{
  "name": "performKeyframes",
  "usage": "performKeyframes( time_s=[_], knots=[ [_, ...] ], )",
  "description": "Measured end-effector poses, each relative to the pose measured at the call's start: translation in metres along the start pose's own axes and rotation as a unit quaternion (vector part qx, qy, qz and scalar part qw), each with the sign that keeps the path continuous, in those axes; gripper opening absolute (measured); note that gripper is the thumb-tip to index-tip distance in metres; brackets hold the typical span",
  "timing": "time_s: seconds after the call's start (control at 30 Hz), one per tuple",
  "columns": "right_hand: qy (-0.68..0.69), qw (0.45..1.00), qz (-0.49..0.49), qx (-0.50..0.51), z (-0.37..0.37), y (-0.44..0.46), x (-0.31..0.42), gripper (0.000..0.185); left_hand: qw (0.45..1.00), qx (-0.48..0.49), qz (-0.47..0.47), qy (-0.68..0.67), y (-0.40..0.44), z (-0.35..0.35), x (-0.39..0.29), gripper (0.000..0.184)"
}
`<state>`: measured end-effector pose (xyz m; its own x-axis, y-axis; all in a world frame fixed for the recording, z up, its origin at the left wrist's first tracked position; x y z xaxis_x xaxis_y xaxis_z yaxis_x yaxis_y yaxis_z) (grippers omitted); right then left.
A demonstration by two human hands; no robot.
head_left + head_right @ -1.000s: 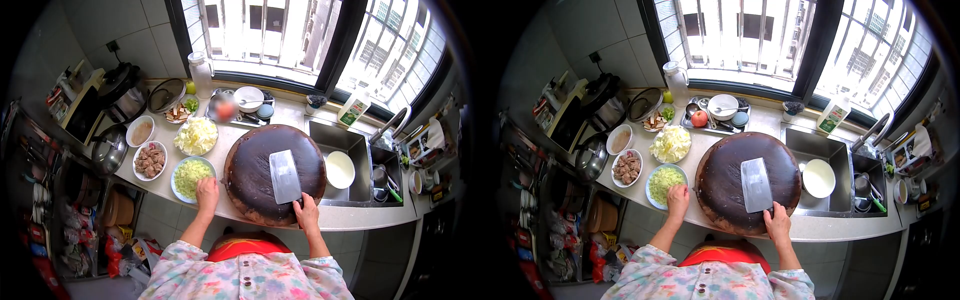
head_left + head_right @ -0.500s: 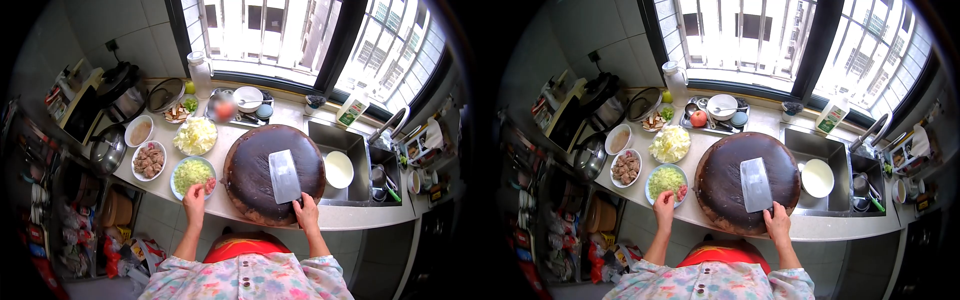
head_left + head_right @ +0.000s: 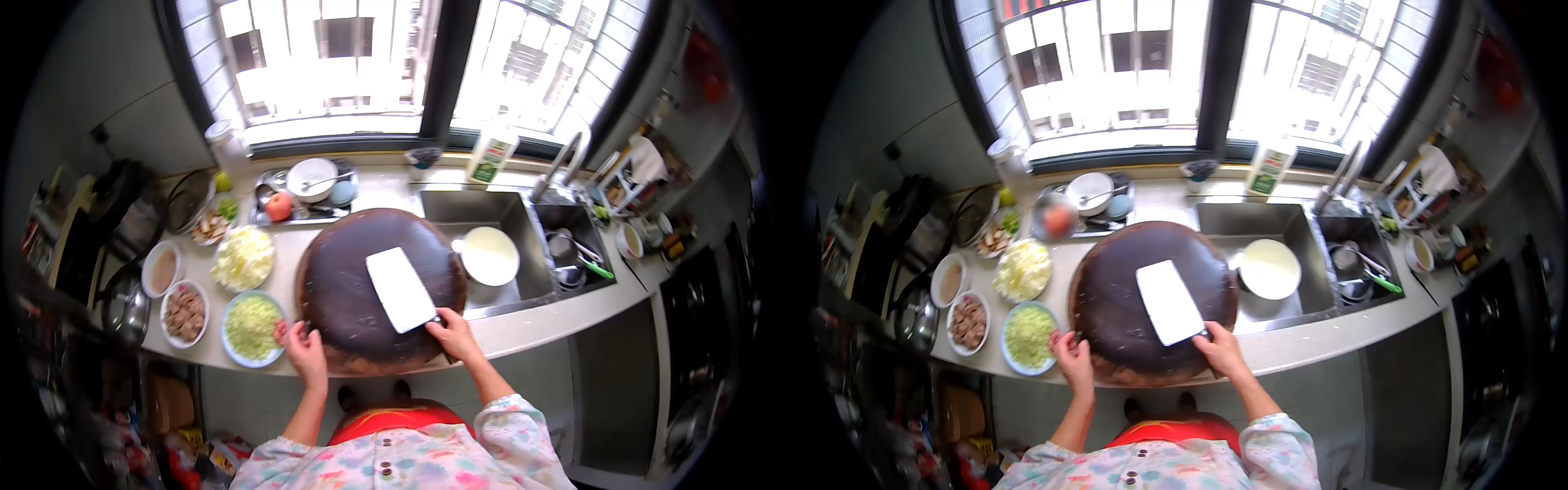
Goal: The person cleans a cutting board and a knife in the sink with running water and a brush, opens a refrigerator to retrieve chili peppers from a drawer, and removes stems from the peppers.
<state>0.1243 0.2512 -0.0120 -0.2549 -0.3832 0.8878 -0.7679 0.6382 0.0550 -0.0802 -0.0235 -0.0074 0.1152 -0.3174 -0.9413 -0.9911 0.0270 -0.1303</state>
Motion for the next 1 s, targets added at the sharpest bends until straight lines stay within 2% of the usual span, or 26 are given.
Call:
performKeyframes(
  time_s=[0.03,0.13,0.23,0.27,0.33,0.43,0.47,0.5,0.57,0.6,0.63,0.7,0.77,0.8,0.83,0.87,0.9,0.93,0.97,1.0],
  knots=[
    [-0.009,1.000,0.001,0.000,-0.002,0.002,-0.001,0.040,1.000,-0.023,0.004,0.013,-0.003,-0.001,0.003,0.032],
    [-0.171,0.985,-0.029,0.021,-0.011,0.004,0.004,0.044,0.995,-0.006,-0.046,-0.084,-0.002,0.007,0.046,0.039],
    [-0.285,0.955,-0.025,0.082,-0.027,0.018,0.014,0.042,0.989,-0.043,-0.097,-0.102,-0.008,0.003,0.036,0.038],
    [-0.297,0.949,-0.060,0.087,-0.030,0.023,0.015,0.041,0.987,-0.042,-0.104,-0.111,-0.007,0.004,0.039,0.037],
    [-0.318,0.935,-0.127,0.092,-0.035,0.032,0.016,0.038,0.983,-0.059,-0.118,-0.131,-0.005,0.006,0.046,0.038],
    [-0.149,0.978,-0.140,0.031,-0.062,0.043,0.011,0.035,0.978,-0.066,-0.132,-0.147,-0.006,0.008,0.054,0.039],
    [-0.072,0.997,-0.033,0.020,-0.073,0.050,-0.015,0.035,0.977,-0.071,-0.137,-0.148,-0.008,0.008,0.052,0.039],
    [-0.024,0.999,-0.003,-0.045,-0.086,0.056,-0.045,0.037,0.976,-0.071,-0.138,-0.152,-0.006,0.011,0.051,0.039],
    [-0.109,0.984,0.047,-0.132,-0.123,0.058,-0.096,0.040,0.976,-0.085,-0.127,-0.153,-0.003,0.011,0.056,0.039],
    [-0.116,0.977,0.089,-0.155,-0.137,0.058,-0.124,0.044,0.978,-0.082,-0.139,-0.130,0.003,0.011,0.066,0.037],
    [-0.132,0.969,0.126,-0.167,-0.152,0.056,-0.143,0.048,0.981,-0.095,-0.115,-0.123,0.008,0.008,0.078,0.038],
    [-0.184,0.943,0.192,-0.199,-0.173,0.059,-0.191,0.049,0.981,-0.101,-0.111,-0.119,0.005,0.007,0.073,0.038],
    [-0.114,0.934,0.232,-0.248,-0.195,0.059,-0.204,0.042,0.987,-0.125,-0.078,-0.061,-0.002,0.004,0.053,0.041],
    [-0.083,0.925,0.288,-0.233,-0.192,0.065,-0.241,0.045,0.985,-0.161,-0.044,-0.038,0.000,-0.001,0.051,0.039],
    [-0.053,0.912,0.345,-0.217,-0.192,0.065,-0.275,0.049,0.980,-0.196,-0.013,-0.015,-0.002,-0.003,0.045,0.038],
    [-0.013,0.892,0.379,-0.245,-0.190,0.064,-0.292,0.055,0.980,-0.188,-0.050,0.039,-0.035,0.020,-0.028,0.045],
    [0.026,0.870,0.411,-0.270,-0.185,0.067,-0.307,0.064,0.982,-0.186,-0.007,0.009,-0.035,0.022,-0.024,0.044],
    [0.128,0.843,0.449,-0.268,-0.177,0.066,-0.326,0.072,0.981,-0.194,0.001,-0.017,-0.050,0.026,-0.029,0.042],
    [0.117,0.851,0.427,-0.283,-0.176,0.076,-0.324,0.069,0.975,-0.221,0.013,-0.009,-0.060,0.029,-0.040,0.036],
    [0.104,0.873,0.402,-0.256,-0.176,0.084,-0.323,0.055,0.973,-0.227,0.017,-0.028,-0.073,0.037,-0.051,0.034]
  ],
)
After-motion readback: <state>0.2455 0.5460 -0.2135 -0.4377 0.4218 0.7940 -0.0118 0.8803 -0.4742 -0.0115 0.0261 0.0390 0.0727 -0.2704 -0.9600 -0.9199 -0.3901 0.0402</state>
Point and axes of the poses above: each hand's wrist, its own y-axis towards the middle knuckle, its own z-axis out of the palm, x = y × z, the point moved 9 cm from there along y, towards the middle knuckle, and after that the axes turned 13 degrees about -z, right-handed, at the moved point
